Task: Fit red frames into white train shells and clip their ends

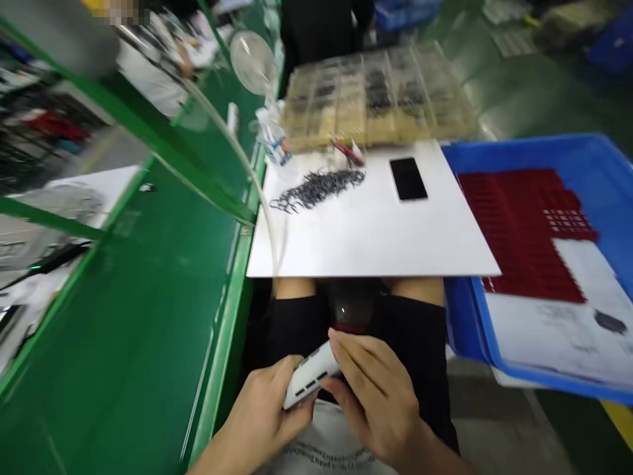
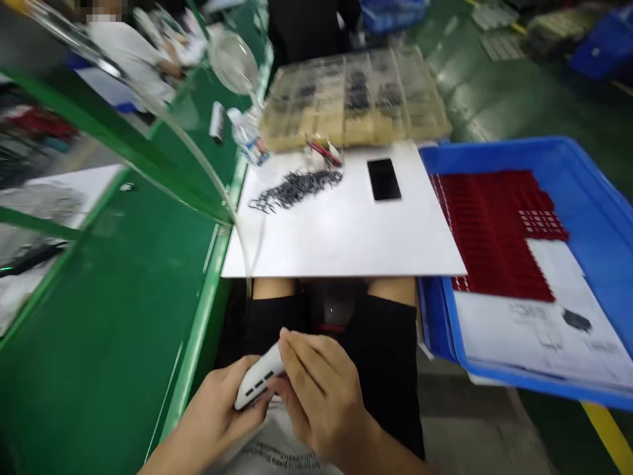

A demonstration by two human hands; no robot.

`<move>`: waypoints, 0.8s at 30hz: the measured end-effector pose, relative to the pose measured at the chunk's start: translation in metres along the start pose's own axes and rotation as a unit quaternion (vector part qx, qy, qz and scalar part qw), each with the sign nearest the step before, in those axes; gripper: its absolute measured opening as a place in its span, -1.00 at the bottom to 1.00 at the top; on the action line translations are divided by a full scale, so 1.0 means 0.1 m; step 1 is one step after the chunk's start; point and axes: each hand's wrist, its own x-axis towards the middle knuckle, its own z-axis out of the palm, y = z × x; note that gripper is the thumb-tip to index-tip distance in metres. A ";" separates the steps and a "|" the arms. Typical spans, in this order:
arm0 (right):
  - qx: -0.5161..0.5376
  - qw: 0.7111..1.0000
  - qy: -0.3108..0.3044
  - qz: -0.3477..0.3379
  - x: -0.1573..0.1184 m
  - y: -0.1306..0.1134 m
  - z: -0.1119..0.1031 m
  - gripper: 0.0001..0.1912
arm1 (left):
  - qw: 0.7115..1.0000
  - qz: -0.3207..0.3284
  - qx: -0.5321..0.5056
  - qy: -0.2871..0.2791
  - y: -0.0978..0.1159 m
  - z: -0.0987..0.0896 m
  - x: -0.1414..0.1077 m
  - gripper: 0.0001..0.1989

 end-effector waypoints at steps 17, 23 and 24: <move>0.075 0.988 -0.110 -0.075 0.40 0.42 0.64 -0.39 | 0.903 -0.310 0.262 0.139 -0.75 -0.81 -1.06 -0.50; 0.077 0.978 -0.193 0.023 -0.13 1.14 0.48 -0.79 | 0.833 -0.444 0.317 0.093 -1.46 -0.75 -1.58 -0.58; 0.073 0.975 -0.209 0.036 -0.23 1.25 0.47 -0.79 | 0.830 -0.451 0.316 0.093 -1.52 -0.71 -1.64 -0.60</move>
